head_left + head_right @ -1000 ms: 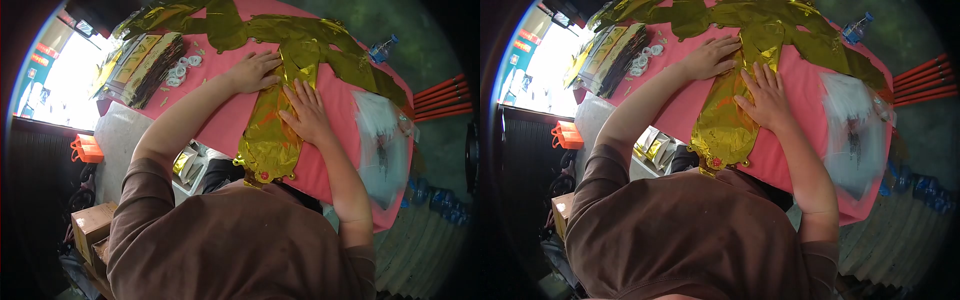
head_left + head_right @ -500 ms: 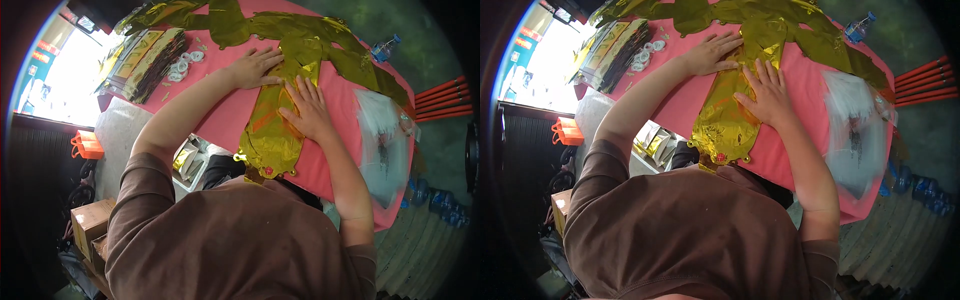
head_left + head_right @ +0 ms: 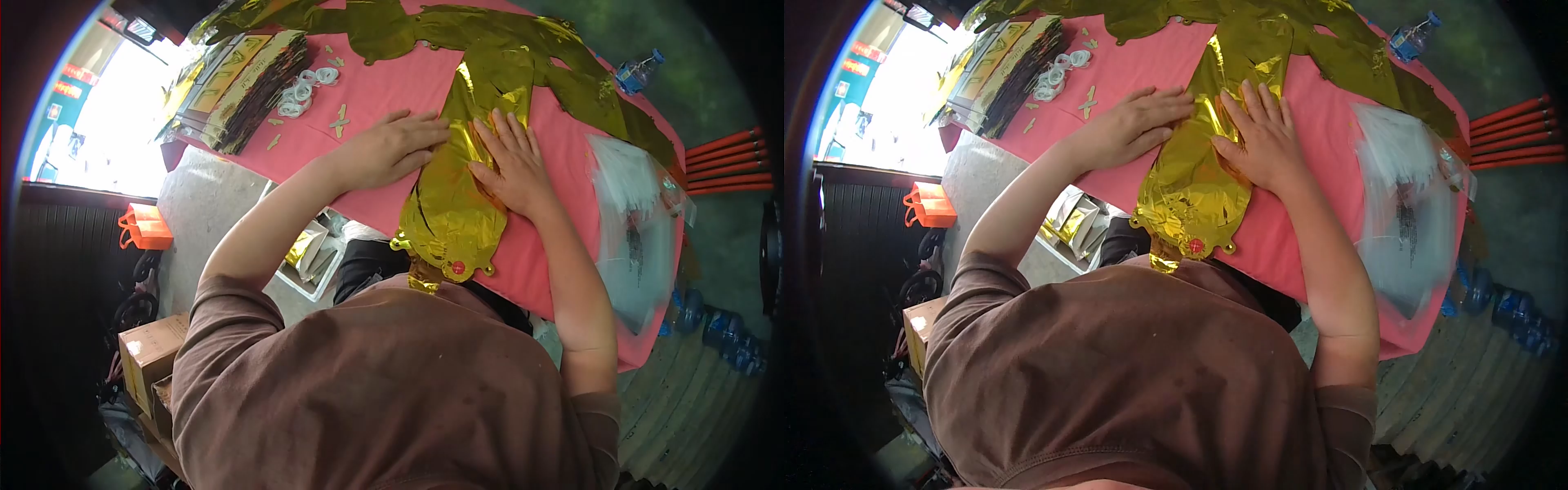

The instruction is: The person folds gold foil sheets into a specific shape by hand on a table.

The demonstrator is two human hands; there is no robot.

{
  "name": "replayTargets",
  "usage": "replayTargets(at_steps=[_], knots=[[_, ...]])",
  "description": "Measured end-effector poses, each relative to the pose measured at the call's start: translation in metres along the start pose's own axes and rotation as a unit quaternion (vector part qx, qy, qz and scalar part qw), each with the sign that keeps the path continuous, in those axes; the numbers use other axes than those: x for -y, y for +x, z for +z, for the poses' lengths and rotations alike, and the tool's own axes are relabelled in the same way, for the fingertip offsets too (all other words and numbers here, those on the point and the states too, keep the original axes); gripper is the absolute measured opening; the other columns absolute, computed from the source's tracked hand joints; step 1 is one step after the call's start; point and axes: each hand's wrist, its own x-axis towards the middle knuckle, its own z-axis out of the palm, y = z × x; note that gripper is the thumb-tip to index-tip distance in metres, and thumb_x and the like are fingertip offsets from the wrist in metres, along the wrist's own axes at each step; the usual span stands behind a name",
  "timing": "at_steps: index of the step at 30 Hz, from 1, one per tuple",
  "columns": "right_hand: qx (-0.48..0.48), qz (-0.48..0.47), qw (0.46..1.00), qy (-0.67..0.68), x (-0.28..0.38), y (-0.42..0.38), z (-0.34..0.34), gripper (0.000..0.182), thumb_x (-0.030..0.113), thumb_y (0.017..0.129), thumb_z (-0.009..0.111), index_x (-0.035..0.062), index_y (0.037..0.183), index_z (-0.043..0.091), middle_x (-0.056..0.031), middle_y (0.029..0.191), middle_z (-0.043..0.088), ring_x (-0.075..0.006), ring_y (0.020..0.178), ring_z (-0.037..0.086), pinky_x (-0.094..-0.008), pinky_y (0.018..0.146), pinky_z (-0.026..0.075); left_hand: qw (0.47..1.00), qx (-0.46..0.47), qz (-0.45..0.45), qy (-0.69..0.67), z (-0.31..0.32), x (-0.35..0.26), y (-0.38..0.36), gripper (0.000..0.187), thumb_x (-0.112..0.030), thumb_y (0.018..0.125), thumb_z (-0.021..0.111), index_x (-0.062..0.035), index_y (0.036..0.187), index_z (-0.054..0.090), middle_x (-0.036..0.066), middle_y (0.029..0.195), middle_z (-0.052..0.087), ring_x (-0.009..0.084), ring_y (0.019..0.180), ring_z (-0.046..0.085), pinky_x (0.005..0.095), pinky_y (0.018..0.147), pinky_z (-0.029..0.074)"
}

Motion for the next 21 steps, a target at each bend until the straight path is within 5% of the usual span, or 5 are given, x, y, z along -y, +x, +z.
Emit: replayTargets(at_steps=[21], knots=[[0.009, -0.005, 1.0, 0.024, -0.0021, -0.0002, -0.0023, 0.06, 0.038, 0.088, 0.049, 0.0234, 0.143, 0.03, -0.0143, 0.149, 0.022, -0.0316, 0.138, 0.018, -0.0464, 0.111, 0.01, 0.999, 0.028, 0.001, 0.03, -0.0051, -0.0064, 0.0001, 0.052, -0.026, 0.083, 0.06, -0.0067, 0.129, 0.046, 0.011, 0.136, 0.043, 0.0287, 0.132, 0.032, 0.0467, 0.11, 0.023]])
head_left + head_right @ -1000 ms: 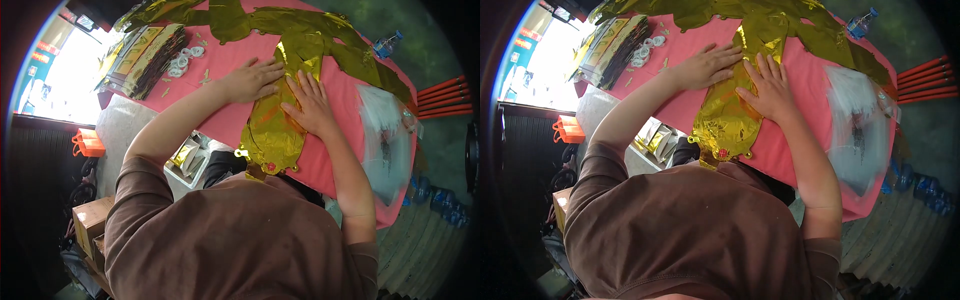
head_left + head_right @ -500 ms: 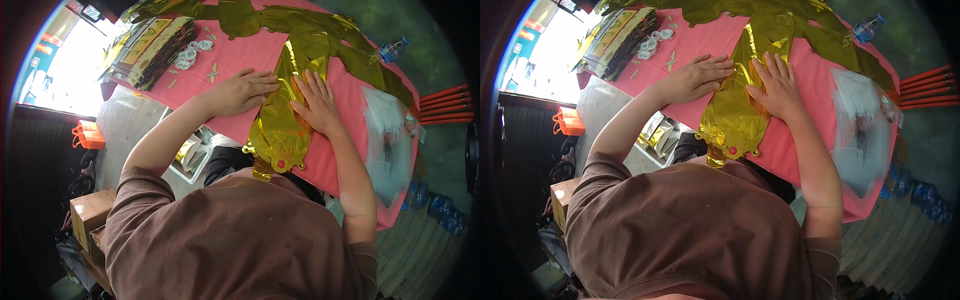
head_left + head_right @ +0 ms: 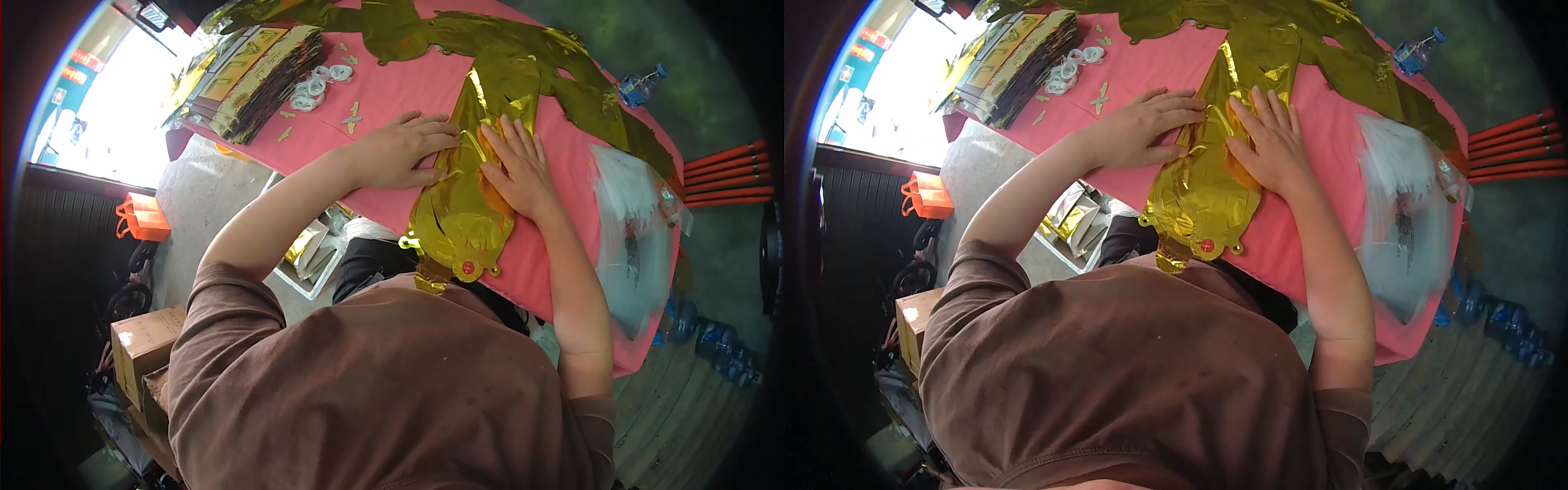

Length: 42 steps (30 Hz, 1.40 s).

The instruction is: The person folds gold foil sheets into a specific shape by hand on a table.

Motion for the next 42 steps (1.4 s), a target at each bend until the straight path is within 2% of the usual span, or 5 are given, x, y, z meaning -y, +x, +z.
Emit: replayTargets(at_steps=[14, 16, 29, 37, 42], knots=[[0.005, -0.007, 0.999, -0.054, 0.002, -0.002, 0.001, 0.059, 0.041, 0.091, 0.041, 0.0208, 0.145, 0.024, -0.014, 0.15, 0.019, -0.0324, 0.138, 0.016, -0.0493, 0.111, 0.01, 0.995, 0.032, -0.014, -0.093, -0.013, 0.002, -0.022, 0.061, -0.023, 0.083, 0.058, -0.0087, 0.138, 0.037, 0.011, 0.144, 0.034, 0.0283, 0.137, 0.023, 0.0474, 0.112, 0.015], [0.013, -0.004, 0.998, -0.054, 0.004, -0.003, 0.0, 0.06, 0.041, 0.091, 0.04, 0.0205, 0.145, 0.024, -0.0138, 0.15, 0.018, -0.0324, 0.138, 0.016, -0.051, 0.111, 0.009, 0.999, 0.049, 0.014, -0.009, -0.013, -0.002, -0.029, 0.058, -0.02, 0.083, 0.057, -0.0077, 0.137, 0.039, 0.011, 0.144, 0.035, 0.0293, 0.137, 0.024, 0.0479, 0.112, 0.016], [0.018, -0.002, 0.999, -0.041, 0.037, -0.034, -0.003, 0.061, 0.044, 0.091, 0.038, 0.018, 0.145, 0.024, -0.015, 0.15, 0.018, -0.0334, 0.139, 0.014, -0.0559, 0.109, 0.007, 1.0, 0.016, 0.017, 0.002, -0.018, -0.048, -0.06, 0.069, -0.023, 0.067, 0.069, -0.0032, 0.128, 0.046, 0.012, 0.133, 0.047, 0.032, 0.129, 0.036, 0.0462, 0.109, 0.027], [0.02, 0.009, 0.999, -0.041, 0.043, -0.037, -0.006, 0.061, 0.042, 0.091, 0.04, 0.0169, 0.144, 0.025, -0.0151, 0.15, 0.018, -0.0335, 0.138, 0.015, -0.0563, 0.109, 0.007, 0.986, -0.113, 0.118, -0.022, -0.009, -0.036, -0.027, 0.033, -0.001, 0.07, 0.062, -0.0015, 0.103, 0.062, 0.01, 0.111, 0.06, 0.0272, 0.111, 0.053, 0.0394, 0.092, 0.045], [0.022, 0.012, 0.999, -0.033, 0.041, -0.037, -0.003, 0.061, 0.042, 0.09, 0.04, 0.0176, 0.144, 0.025, -0.0142, 0.15, 0.017, -0.0331, 0.139, 0.014, -0.0559, 0.109, 0.005, 0.983, -0.091, 0.159, 0.016, -0.002, -0.019, -0.013, 0.027, -0.004, 0.07, 0.064, -0.0008, 0.098, 0.064, 0.01, 0.104, 0.063, 0.0269, 0.105, 0.057, 0.0374, 0.088, 0.048]])
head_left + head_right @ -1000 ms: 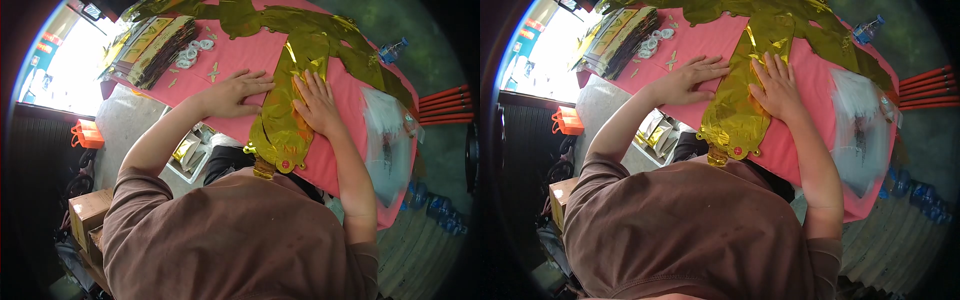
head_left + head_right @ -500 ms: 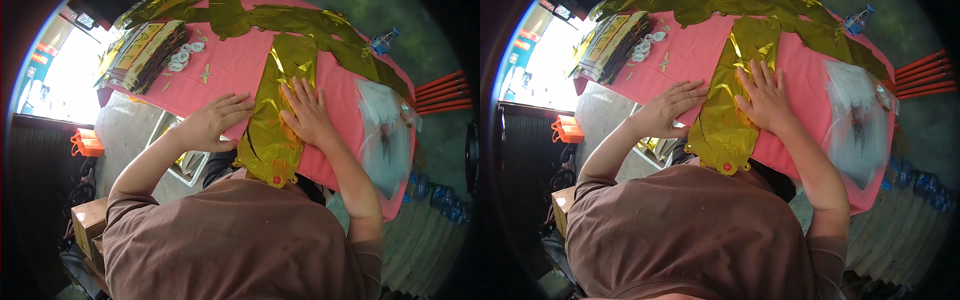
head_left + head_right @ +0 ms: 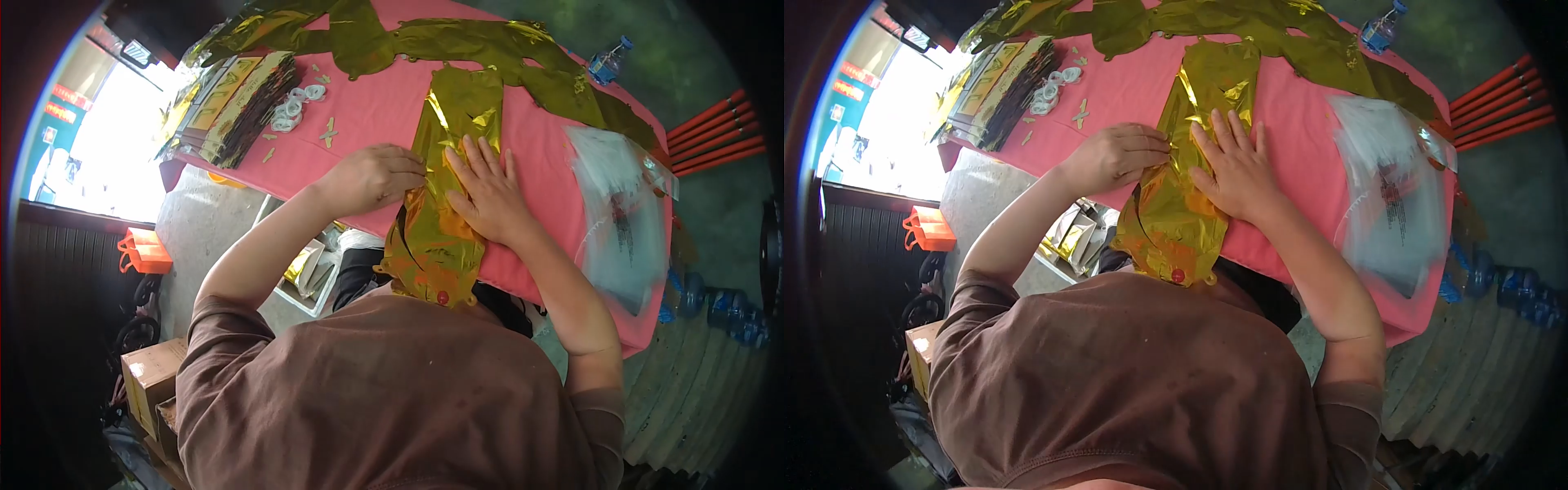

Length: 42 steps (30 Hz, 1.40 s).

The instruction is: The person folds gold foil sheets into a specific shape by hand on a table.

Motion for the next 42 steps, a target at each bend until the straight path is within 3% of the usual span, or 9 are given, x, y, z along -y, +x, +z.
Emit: replayTargets(at_steps=[4, 6, 12, 19, 22, 25, 27, 37, 42], knots=[[0.001, 0.005, 0.998, 0.058, -0.008, 0.001, -0.001, 0.06, 0.037, 0.091, 0.041, 0.017, 0.145, 0.024, -0.014, 0.151, 0.016, -0.0316, 0.139, 0.013, -0.0545, 0.11, 0.002, 1.0, 0.004, -0.007, -0.008, 0.002, 0.001, -0.003, 0.026, -0.004, 0.07, 0.064, -0.0007, 0.096, 0.064, 0.01, 0.101, 0.065, 0.0264, 0.102, 0.06, 0.0375, 0.085, 0.05], [-0.037, -0.001, 0.968, 0.247, -0.023, -0.002, -0.005, 0.056, 0.026, 0.09, 0.046, 0.0139, 0.142, 0.029, -0.0149, 0.149, 0.021, -0.0303, 0.138, 0.018, -0.0522, 0.111, 0.008, 1.0, 0.002, -0.016, -0.019, 0.0, 0.001, -0.003, 0.026, -0.003, 0.07, 0.064, -0.0009, 0.096, 0.065, 0.01, 0.101, 0.065, 0.0263, 0.102, 0.06, 0.0376, 0.085, 0.05], [-0.077, -0.043, 0.988, 0.127, -0.047, -0.022, -0.027, 0.042, 0.012, 0.086, 0.05, 0.0058, 0.128, 0.047, -0.016, 0.136, 0.043, -0.0303, 0.128, 0.039, -0.0462, 0.109, 0.024, 0.997, -0.019, -0.038, -0.058, 0.005, 0.002, -0.003, 0.026, 0.0, 0.07, 0.062, -0.0014, 0.095, 0.065, 0.009, 0.099, 0.065, 0.0264, 0.102, 0.06, 0.0378, 0.085, 0.05], [-0.129, -0.087, 0.976, 0.155, -0.03, 0.039, -0.024, 0.037, 0.013, 0.087, 0.05, 0.0036, 0.122, 0.052, -0.0155, 0.131, 0.049, -0.0298, 0.124, 0.043, -0.0452, 0.107, 0.027, 0.998, -0.01, -0.037, -0.05, 0.001, -0.001, -0.001, 0.025, 0.001, 0.07, 0.062, -0.0014, 0.095, 0.065, 0.009, 0.099, 0.066, 0.0262, 0.101, 0.06, 0.0376, 0.085, 0.05], [-0.138, -0.08, 0.975, 0.156, -0.029, 0.077, -0.008, 0.035, 0.013, 0.088, 0.048, 0.004, 0.121, 0.052, -0.0154, 0.128, 0.05, -0.0295, 0.121, 0.045, -0.0419, 0.103, 0.033, 0.997, -0.01, -0.045, -0.058, 0.002, -0.001, -0.002, 0.026, 0.001, 0.07, 0.062, -0.0012, 0.095, 0.065, 0.009, 0.099, 0.065, 0.0264, 0.101, 0.06, 0.0376, 0.086, 0.05], [-0.16, -0.073, 0.968, 0.177, -0.029, 0.104, 0.001, 0.035, 0.011, 0.087, 0.048, 0.006, 0.121, 0.053, -0.0134, 0.12, 0.054, -0.0294, 0.114, 0.05, -0.0394, 0.095, 0.041, 0.998, -0.008, -0.04, -0.054, 0.001, -0.001, -0.002, 0.025, 0.0, 0.071, 0.062, -0.0012, 0.095, 0.065, 0.009, 0.1, 0.065, 0.0264, 0.102, 0.06, 0.0374, 0.086, 0.05], [-0.152, -0.051, 0.983, 0.086, -0.031, 0.115, 0.008, 0.032, 0.009, 0.084, 0.048, 0.0056, 0.114, 0.057, -0.0104, 0.104, 0.055, -0.0275, 0.102, 0.052, -0.0401, 0.088, 0.045, 0.998, -0.007, -0.038, -0.051, 0.001, -0.001, -0.002, 0.024, 0.0, 0.071, 0.062, -0.0013, 0.095, 0.065, 0.009, 0.101, 0.065, 0.0264, 0.102, 0.06, 0.0375, 0.086, 0.049], [-0.137, -0.09, 0.986, 0.025, -0.047, 0.127, 0.011, 0.03, 0.004, 0.077, 0.049, 0.0048, 0.104, 0.062, -0.0097, 0.097, 0.055, -0.0287, 0.097, 0.052, -0.0397, 0.083, 0.047, 0.999, 0.0, -0.034, -0.039, 0.006, 0.002, -0.006, 0.026, -0.005, 0.07, 0.064, -0.0014, 0.096, 0.064, 0.009, 0.102, 0.065, 0.0257, 0.103, 0.059, 0.0373, 0.087, 0.049], [-0.185, -0.091, 0.969, 0.135, -0.061, 0.107, -0.014, 0.034, -0.002, 0.077, 0.048, 0.003, 0.109, 0.059, -0.0135, 0.108, 0.059, -0.0299, 0.104, 0.054, -0.0374, 0.089, 0.044, 0.998, -0.008, -0.034, -0.047, 0.004, 0.001, -0.005, 0.025, -0.004, 0.07, 0.063, -0.0016, 0.095, 0.064, 0.008, 0.101, 0.065, 0.025, 0.102, 0.06, 0.0372, 0.086, 0.049]])
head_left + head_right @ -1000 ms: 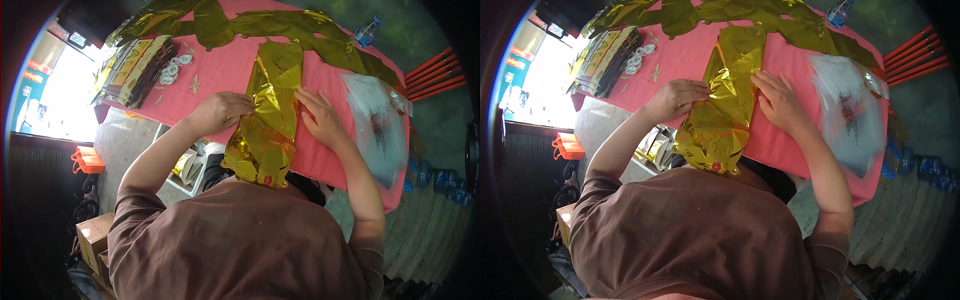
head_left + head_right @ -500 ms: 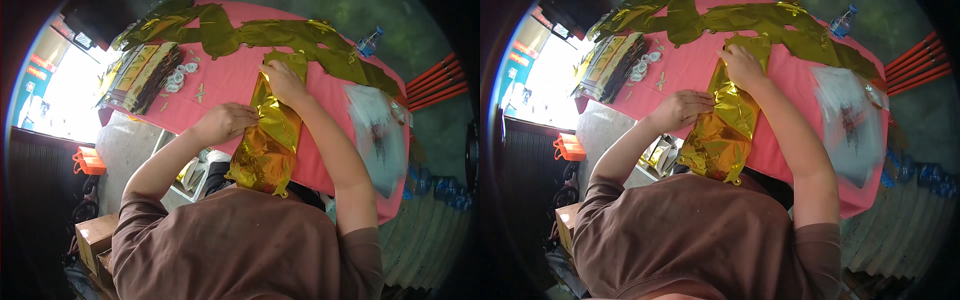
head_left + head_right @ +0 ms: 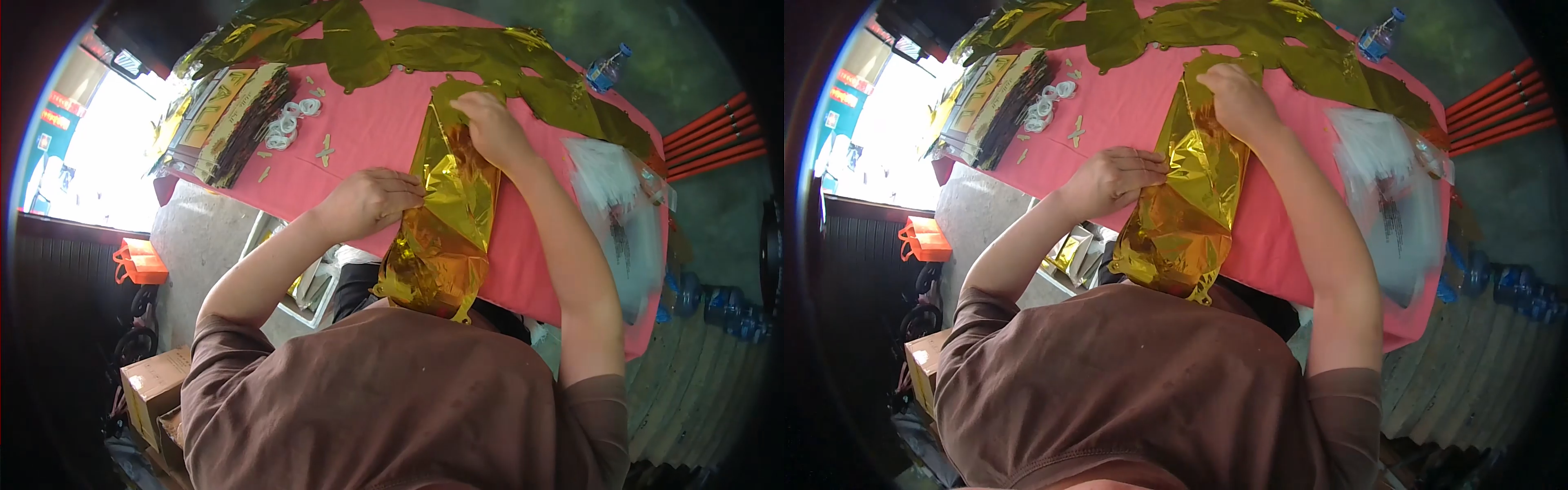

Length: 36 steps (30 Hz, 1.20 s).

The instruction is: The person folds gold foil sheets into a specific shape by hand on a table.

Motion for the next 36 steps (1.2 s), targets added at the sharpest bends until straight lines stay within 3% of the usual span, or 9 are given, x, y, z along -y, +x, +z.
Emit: replayTargets(at_steps=[1, 6, 10, 12, 16, 18, 19, 24, 36], knots=[[0.002, 0.004, 1.0, -0.002, 0.004, -0.008, -0.014, 0.034, -0.002, 0.077, 0.048, 0.003, 0.109, 0.059, -0.0135, 0.108, 0.059, -0.0299, 0.104, 0.054, -0.0374, 0.089, 0.044, 1.0, -0.001, 0.002, 0.005, 0.0, 0.001, 0.0, 0.025, -0.003, 0.071, 0.063, -0.0016, 0.095, 0.064, 0.008, 0.1, 0.065, 0.0248, 0.102, 0.06, 0.0371, 0.086, 0.049], [0.217, 0.093, 0.97, -0.057, 0.038, -0.075, -0.072, 0.043, -0.003, 0.077, 0.05, 0.0034, 0.118, 0.055, -0.0149, 0.122, 0.053, -0.0296, 0.115, 0.049, -0.0382, 0.097, 0.04, 1.0, -0.016, -0.006, -0.011, 0.002, 0.0, 0.001, 0.022, -0.002, 0.071, 0.063, -0.0015, 0.094, 0.064, 0.008, 0.098, 0.066, 0.025, 0.1, 0.061, 0.0369, 0.085, 0.05], [0.176, 0.072, 0.98, -0.06, 0.048, -0.11, -0.074, 0.044, -0.003, 0.077, 0.05, 0.0018, 0.12, 0.053, -0.0143, 0.128, 0.049, -0.0304, 0.12, 0.046, -0.0387, 0.101, 0.038, 1.0, -0.024, -0.005, -0.004, 0.002, 0.0, 0.001, 0.02, -0.002, 0.072, 0.063, -0.0016, 0.093, 0.064, 0.008, 0.096, 0.066, 0.0249, 0.099, 0.061, 0.0371, 0.084, 0.051], [0.149, -0.001, 0.984, -0.093, 0.053, -0.116, -0.069, 0.044, -0.001, 0.077, 0.051, 0.0001, 0.121, 0.052, -0.0157, 0.129, 0.048, -0.0312, 0.122, 0.044, -0.0386, 0.103, 0.035, 1.0, -0.02, 0.003, 0.003, 0.0, -0.001, 0.003, 0.02, -0.002, 0.072, 0.064, -0.0018, 0.093, 0.064, 0.008, 0.096, 0.066, 0.0249, 0.099, 0.061, 0.0371, 0.083, 0.051], [0.123, 0.009, 0.989, -0.081, 0.048, -0.111, -0.055, 0.045, 0.0, 0.08, 0.05, -0.0012, 0.125, 0.049, -0.0176, 0.133, 0.045, -0.0306, 0.127, 0.039, -0.0395, 0.107, 0.031, 1.0, -0.016, -0.006, 0.005, 0.0, -0.003, 0.003, 0.021, -0.001, 0.072, 0.065, -0.0022, 0.093, 0.065, 0.007, 0.097, 0.066, 0.0253, 0.1, 0.061, 0.0372, 0.083, 0.051], [0.076, 0.089, 0.991, 0.066, 0.033, -0.104, -0.047, 0.043, 0.009, 0.087, 0.049, 0.0003, 0.129, 0.045, -0.0187, 0.137, 0.04, -0.0301, 0.131, 0.034, -0.042, 0.109, 0.025, 1.0, -0.013, -0.007, 0.007, -0.001, -0.003, 0.004, 0.021, -0.001, 0.072, 0.065, -0.0022, 0.092, 0.065, 0.007, 0.096, 0.066, 0.0256, 0.099, 0.061, 0.0374, 0.083, 0.051], [0.073, 0.09, 0.991, 0.065, 0.029, -0.1, -0.043, 0.043, 0.009, 0.087, 0.049, 0.0003, 0.129, 0.045, -0.0187, 0.137, 0.04, -0.0301, 0.131, 0.034, -0.042, 0.109, 0.025, 1.0, -0.012, -0.01, 0.008, -0.001, -0.004, 0.004, 0.02, -0.001, 0.072, 0.065, -0.0022, 0.092, 0.065, 0.007, 0.096, 0.066, 0.0259, 0.099, 0.061, 0.0375, 0.083, 0.051], [0.145, 0.078, 0.984, -0.063, 0.031, -0.086, -0.021, 0.057, 0.035, 0.093, 0.046, -0.0002, 0.137, 0.034, -0.0176, 0.145, 0.028, -0.0284, 0.137, 0.023, -0.0432, 0.113, 0.012, 1.0, -0.012, 0.002, 0.025, -0.001, -0.004, 0.006, 0.02, -0.002, 0.072, 0.065, -0.0019, 0.092, 0.065, 0.009, 0.096, 0.066, 0.0264, 0.098, 0.062, 0.0378, 0.082, 0.051], [0.179, 0.01, 0.982, -0.05, 0.03, -0.083, -0.02, 0.062, 0.037, 0.092, 0.046, 0.0024, 0.14, 0.027, -0.0153, 0.147, 0.025, -0.0261, 0.139, 0.019, -0.0456, 0.113, 0.007, 1.0, -0.016, -0.012, 0.02, -0.006, -0.009, 0.01, 0.022, -0.005, 0.073, 0.065, -0.002, 0.095, 0.064, 0.011, 0.103, 0.063, 0.027, 0.098, 0.06, 0.0369, 0.083, 0.05]])
